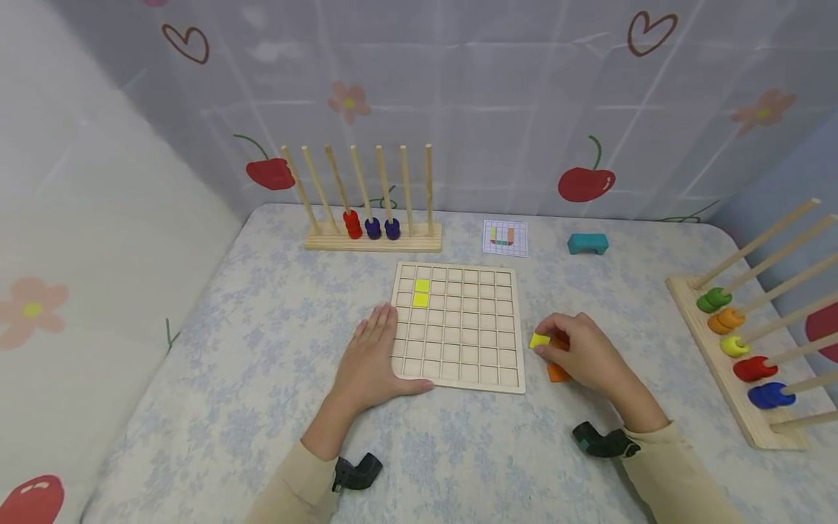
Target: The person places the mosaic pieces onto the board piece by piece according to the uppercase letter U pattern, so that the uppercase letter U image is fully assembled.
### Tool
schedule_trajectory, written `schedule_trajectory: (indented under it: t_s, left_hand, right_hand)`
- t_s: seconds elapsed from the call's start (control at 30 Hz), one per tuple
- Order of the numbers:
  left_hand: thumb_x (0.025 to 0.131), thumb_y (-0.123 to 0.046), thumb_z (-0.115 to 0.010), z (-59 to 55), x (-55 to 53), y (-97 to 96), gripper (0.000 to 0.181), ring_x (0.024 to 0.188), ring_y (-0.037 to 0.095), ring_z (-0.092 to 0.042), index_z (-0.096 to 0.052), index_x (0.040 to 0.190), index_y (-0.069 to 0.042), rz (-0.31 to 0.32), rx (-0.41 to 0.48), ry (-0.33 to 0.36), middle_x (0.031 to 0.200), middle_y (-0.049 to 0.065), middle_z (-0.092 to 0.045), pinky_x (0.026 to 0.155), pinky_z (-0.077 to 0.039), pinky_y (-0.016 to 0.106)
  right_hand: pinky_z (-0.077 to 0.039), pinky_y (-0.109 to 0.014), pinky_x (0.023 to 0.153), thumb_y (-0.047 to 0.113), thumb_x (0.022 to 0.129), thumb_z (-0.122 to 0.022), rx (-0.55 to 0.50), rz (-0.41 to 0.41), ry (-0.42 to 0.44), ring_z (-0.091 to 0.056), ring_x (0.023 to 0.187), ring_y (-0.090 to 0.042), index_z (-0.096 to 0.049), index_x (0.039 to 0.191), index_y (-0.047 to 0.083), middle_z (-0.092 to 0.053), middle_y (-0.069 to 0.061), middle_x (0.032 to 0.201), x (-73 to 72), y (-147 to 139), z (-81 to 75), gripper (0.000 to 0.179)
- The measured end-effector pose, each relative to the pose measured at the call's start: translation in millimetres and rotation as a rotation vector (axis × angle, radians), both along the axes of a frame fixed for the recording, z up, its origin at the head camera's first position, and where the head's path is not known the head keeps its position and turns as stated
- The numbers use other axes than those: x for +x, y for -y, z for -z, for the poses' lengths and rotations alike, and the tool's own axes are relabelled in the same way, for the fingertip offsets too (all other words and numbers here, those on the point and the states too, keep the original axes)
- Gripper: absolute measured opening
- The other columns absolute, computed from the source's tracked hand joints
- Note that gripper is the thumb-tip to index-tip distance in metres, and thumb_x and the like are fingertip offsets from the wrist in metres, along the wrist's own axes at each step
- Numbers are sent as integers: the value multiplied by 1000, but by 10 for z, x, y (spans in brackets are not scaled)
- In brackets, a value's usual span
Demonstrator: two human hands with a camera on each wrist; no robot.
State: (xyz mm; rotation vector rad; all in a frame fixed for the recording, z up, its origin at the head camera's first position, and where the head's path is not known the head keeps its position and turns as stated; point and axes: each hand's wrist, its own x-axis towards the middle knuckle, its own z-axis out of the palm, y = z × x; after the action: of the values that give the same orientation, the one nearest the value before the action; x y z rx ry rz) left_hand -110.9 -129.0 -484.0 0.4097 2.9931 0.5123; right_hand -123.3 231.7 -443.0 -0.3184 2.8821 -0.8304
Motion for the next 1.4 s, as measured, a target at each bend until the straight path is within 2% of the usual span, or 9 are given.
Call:
schedule_trajectory:
  t_s: [0.17,0.27,0.37,0.5,0.67,0.97,1.17,1.4]
  left_hand:
    - [57,-101,-47,-6,1,3,146,156,19,0,-3,159,-6,2,-1,-3,168,8,-3,127,-8,43]
    - [57,-101,-47,-10,1,6,146,156,20,0,-3,159,-6,3,5,-2,168,8,-4,127,-8,43]
    - [57,-101,-47,-8,1,7,146,156,20,0,-3,159,-7,4,9,0,168,8,-3,127,-8,43]
    - [58,-98,-51,-8,0,4,145,156,20,0,-3,159,-7,5,9,2,168,8,-3,127,-8,43]
    - [60,-95,-56,-22,3,-2,144,156,20,0,-2,159,-7,2,8,10,168,8,-3,127,-8,43]
    - [59,-99,-51,-32,3,0,145,156,20,-1,-1,159,-7,3,-16,11,168,8,-3,127,-9,42]
    - [58,-100,-48,-29,1,2,145,156,20,0,-1,159,-7,7,-18,7,168,8,-4,127,-9,42]
    - [59,-100,-48,-20,0,4,144,156,20,-1,-2,159,-7,14,-21,1,168,8,-4,127,-9,42]
  right_hand:
    - [-40,-26,61,18,91,-72,-72,15,-8,-46,72,-18,-67,104,15,-62,-3,86,-33,32,-51,13]
    - [-38,-25,53,20,92,-72,-121,21,-16,-43,61,-16,-66,103,18,-64,-2,88,-80,100,-74,12]
    - [-35,-25,51,22,92,-72,-164,12,-29,-40,58,-16,-66,102,20,-66,-1,94,-146,201,-82,12]
    - [-36,-26,54,22,91,-73,-227,-14,-16,-42,62,-19,-66,101,20,-68,-2,98,-252,397,-87,12]
    - [-42,-28,59,25,91,-73,-277,-43,43,-48,66,-21,-67,101,22,-68,0,101,-370,708,-95,12]
    - [-47,-31,66,25,92,-73,-308,-124,62,-53,69,-18,-69,99,21,-69,1,99,-553,1245,-65,9]
    - [-50,-31,71,26,93,-71,-312,-169,71,-57,72,-15,-68,100,21,-69,3,99,-620,1477,-30,9]
    - [-50,-33,80,24,93,-71,-296,-166,75,-61,83,-14,-68,101,18,-69,3,98,-659,1615,-6,11]
